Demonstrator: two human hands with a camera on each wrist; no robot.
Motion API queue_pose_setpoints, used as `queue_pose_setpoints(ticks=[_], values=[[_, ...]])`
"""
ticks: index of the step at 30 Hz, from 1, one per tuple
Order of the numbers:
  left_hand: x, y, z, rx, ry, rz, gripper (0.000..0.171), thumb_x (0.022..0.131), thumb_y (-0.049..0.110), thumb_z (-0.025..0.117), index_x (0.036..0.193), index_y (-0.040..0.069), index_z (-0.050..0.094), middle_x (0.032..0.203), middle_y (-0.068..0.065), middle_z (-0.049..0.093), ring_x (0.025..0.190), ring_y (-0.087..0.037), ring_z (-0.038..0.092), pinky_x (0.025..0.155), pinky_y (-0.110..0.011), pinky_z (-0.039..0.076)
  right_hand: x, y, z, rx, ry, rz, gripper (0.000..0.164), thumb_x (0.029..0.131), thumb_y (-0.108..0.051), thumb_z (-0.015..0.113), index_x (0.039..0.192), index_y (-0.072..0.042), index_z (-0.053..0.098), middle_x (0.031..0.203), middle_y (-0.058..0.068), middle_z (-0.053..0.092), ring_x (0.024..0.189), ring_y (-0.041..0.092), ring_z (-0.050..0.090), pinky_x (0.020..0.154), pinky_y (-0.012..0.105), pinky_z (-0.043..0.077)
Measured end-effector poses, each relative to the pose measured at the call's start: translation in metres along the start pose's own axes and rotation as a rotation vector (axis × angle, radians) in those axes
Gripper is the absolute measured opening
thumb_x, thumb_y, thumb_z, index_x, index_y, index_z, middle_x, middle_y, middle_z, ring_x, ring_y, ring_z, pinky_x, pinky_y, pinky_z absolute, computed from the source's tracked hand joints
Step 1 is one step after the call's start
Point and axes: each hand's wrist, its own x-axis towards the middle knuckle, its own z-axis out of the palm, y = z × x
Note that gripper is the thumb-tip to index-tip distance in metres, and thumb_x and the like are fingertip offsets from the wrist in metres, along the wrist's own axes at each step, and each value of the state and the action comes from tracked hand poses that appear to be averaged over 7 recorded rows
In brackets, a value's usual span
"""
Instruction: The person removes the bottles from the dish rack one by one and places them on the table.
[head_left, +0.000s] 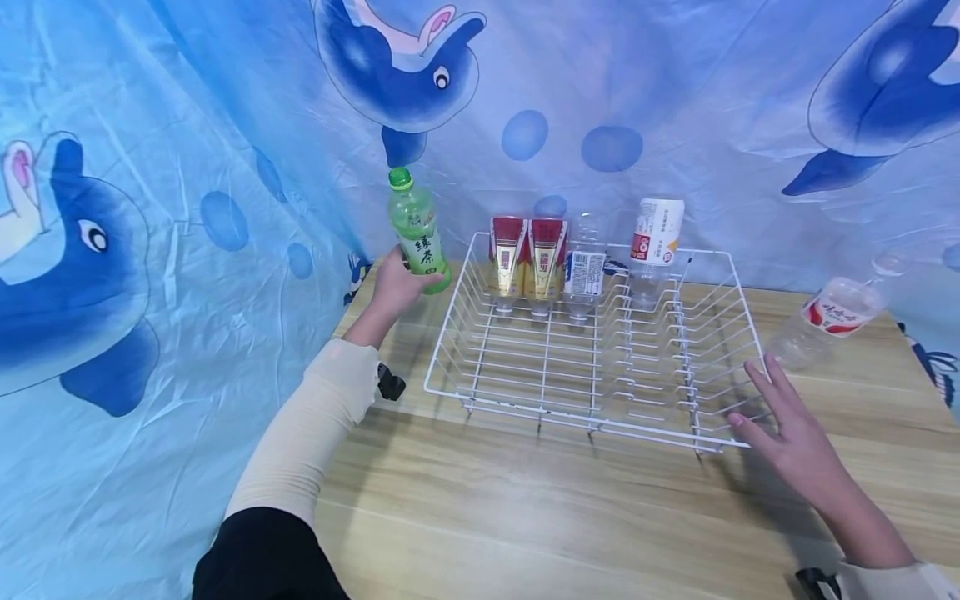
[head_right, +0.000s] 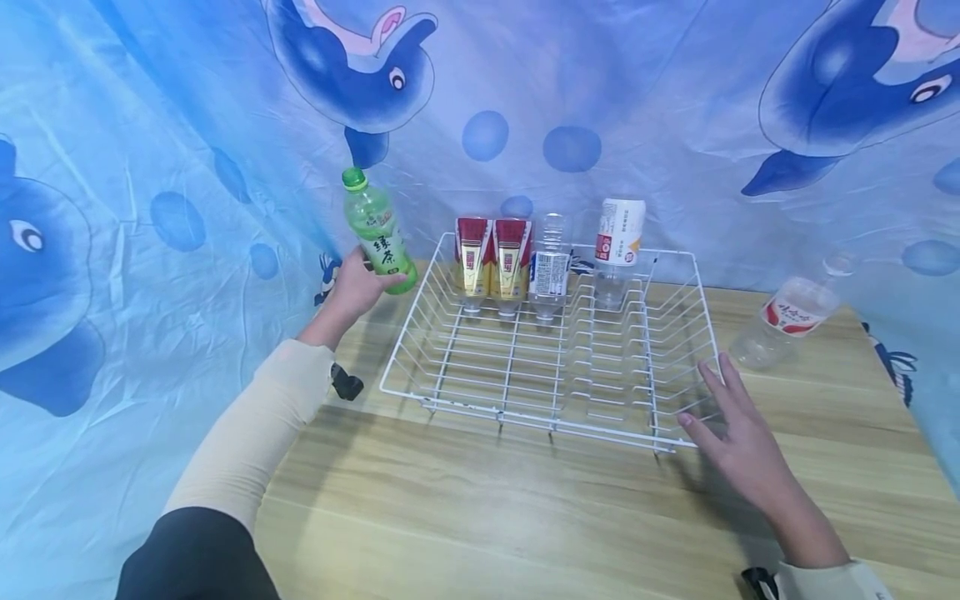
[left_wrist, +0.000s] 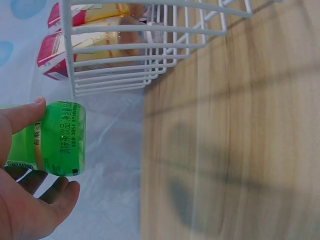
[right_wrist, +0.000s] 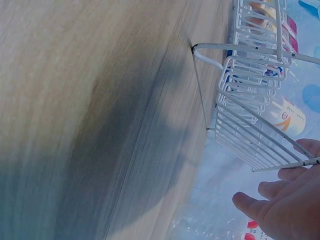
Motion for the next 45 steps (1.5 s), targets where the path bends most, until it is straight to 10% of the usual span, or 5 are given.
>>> queue_pose_setpoints(ticks=[45], values=[[0.013, -0.077, 0.031, 0.083, -0.089, -0.074, 0.070, 0.085, 0.007, 0.080, 0.145, 0.003, 0.045, 0.139, -0.019, 0.056, 0.126, -0.036, 0.054, 0.107, -0.048, 0.044, 0.002, 0.000, 0.000, -0.007, -0.017, 0.038, 0.074, 0.097, -0.016, 0.064, 0.160, -0.007, 0.026, 0.169, 0.013, -0.002, 0.147, 0.055, 0.004, 0.110, 0.077, 0.003]])
